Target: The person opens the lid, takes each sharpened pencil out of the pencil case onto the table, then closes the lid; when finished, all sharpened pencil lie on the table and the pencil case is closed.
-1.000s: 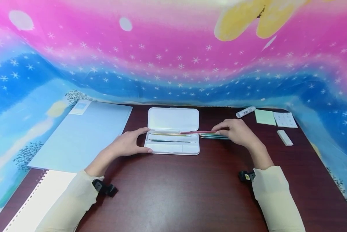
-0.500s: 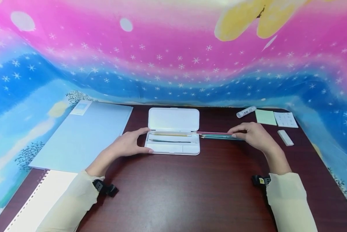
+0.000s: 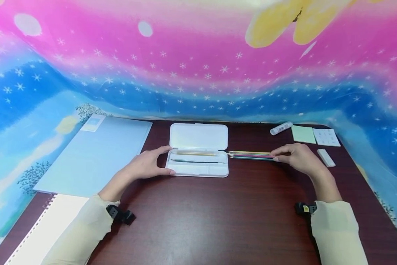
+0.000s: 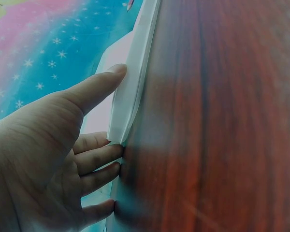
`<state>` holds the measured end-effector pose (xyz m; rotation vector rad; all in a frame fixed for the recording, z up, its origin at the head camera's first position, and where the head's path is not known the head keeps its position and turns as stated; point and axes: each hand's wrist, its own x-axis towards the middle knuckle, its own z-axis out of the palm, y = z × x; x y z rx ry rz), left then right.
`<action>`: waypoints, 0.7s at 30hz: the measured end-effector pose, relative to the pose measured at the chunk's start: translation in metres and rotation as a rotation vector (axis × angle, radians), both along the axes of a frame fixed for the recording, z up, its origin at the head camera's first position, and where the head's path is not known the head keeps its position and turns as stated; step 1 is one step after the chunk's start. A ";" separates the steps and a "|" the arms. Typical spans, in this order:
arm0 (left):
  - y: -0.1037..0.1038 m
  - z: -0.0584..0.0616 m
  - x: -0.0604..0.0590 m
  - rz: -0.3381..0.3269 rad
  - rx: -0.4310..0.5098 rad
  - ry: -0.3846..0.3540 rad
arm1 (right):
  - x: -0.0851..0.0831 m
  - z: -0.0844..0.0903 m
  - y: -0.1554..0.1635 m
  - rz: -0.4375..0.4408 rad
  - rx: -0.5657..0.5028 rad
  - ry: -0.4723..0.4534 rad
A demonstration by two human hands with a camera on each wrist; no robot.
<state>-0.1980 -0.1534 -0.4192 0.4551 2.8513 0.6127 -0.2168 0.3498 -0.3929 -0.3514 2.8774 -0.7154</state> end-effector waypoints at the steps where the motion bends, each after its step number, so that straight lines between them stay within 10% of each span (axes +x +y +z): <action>1: 0.000 0.000 0.000 0.001 0.001 -0.001 | 0.000 0.000 -0.001 0.004 0.002 -0.005; 21: -0.001 -0.001 0.000 -0.006 -0.003 0.010 | -0.003 -0.007 0.000 0.028 0.061 -0.011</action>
